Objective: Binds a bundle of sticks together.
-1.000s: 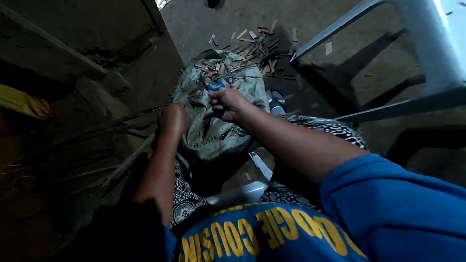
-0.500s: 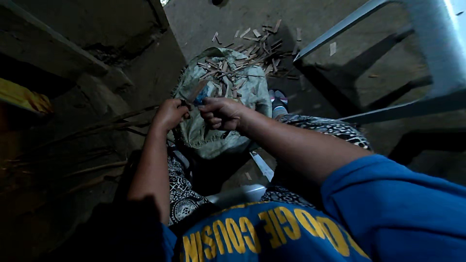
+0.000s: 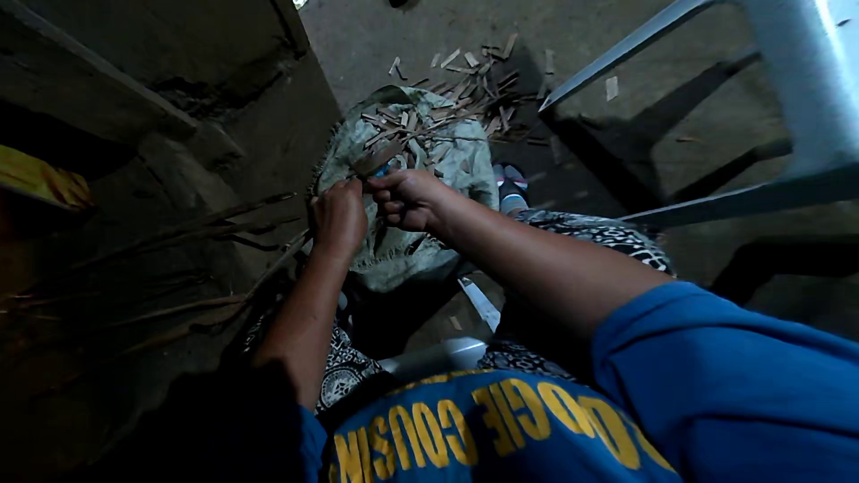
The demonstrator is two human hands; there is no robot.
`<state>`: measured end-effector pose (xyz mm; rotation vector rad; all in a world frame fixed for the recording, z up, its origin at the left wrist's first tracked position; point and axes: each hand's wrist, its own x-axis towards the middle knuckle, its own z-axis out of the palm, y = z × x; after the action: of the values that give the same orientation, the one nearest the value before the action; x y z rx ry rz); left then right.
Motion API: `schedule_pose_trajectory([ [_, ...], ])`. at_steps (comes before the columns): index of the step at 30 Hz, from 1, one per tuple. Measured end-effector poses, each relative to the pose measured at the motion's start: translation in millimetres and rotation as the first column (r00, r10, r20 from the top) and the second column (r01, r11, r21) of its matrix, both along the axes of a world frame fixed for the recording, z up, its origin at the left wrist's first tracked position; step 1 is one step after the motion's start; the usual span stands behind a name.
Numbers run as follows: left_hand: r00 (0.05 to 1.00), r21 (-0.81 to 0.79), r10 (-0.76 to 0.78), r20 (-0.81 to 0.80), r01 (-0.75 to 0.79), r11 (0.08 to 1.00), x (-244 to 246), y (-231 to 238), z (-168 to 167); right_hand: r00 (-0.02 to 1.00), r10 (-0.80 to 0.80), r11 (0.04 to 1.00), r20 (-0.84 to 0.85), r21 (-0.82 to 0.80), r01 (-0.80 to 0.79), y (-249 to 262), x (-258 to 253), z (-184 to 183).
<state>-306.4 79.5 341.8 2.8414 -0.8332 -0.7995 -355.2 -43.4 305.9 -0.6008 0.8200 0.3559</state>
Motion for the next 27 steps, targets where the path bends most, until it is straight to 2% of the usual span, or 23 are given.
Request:
schedule_pose_trajectory([
  [5, 0.994, -0.061, 0.109, -0.03, -0.111, 0.992, 9.0, 3.3, 0.1, 0.998, 0.052, 0.994, 0.044, 0.096, -0.056, -2.2, -7.2, 0.8],
  [7, 0.993, -0.072, 0.114, -0.041, -0.117, 0.991, 11.5, 5.1, 0.1, 0.995, 0.094, 0.996, 0.024, 0.008, -0.094, -3.6, -7.8, -0.3],
  [10, 0.995, -0.03, 0.087, -0.055, -0.089, 0.996, 11.4, 3.3, 1.0, 0.994, 0.112, 0.968, -0.015, -0.224, -0.113, -5.9, -3.4, -3.4],
  [12, 0.995, -0.005, 0.081, -0.058, -0.081, 0.997, 11.2, 4.7, 3.9, 0.998, 0.039, 0.933, -0.047, -0.357, -0.053, -12.6, 1.6, -9.9],
  [14, 0.992, 0.006, 0.11, -0.059, -0.11, 0.994, 13.2, 9.1, 7.0, 0.997, -0.055, 0.916, -0.061, -0.4, 0.026, -24.9, 5.2, -16.8],
  [16, 0.981, 0.005, 0.157, -0.11, -0.158, 0.987, 20.5, 14.4, 3.2, 0.993, -0.105, 0.927, -0.051, -0.367, 0.079, -28.2, 4.6, -17.5],
  [18, 0.965, -0.04, 0.168, -0.2, -0.179, 0.983, 29.2, 20.5, -2.8, 0.995, -0.1, 0.959, 0.001, -0.267, 0.097, -19.6, 1.2, -17.9],
  [21, 0.946, -0.129, 0.144, -0.29, -0.188, 0.974, 35.8, 25.0, -8.2, 0.998, 0.004, 0.991, 0.061, -0.133, 0.004, -6.9, -2.8, -15.4],
  [23, 0.954, -0.138, 0.135, -0.269, -0.177, 0.975, 36.1, 24.5, -8.1, 0.995, 0.051, 0.997, 0.081, -0.062, -0.046, -6.6, -2.9, -11.5],
  [27, 0.987, -0.048, 0.112, -0.115, -0.118, 0.992, 27.6, 15.6, -4.1, 0.989, 0.099, 0.991, 0.112, 0.076, -0.108, -0.5, -6.6, -0.4],
])
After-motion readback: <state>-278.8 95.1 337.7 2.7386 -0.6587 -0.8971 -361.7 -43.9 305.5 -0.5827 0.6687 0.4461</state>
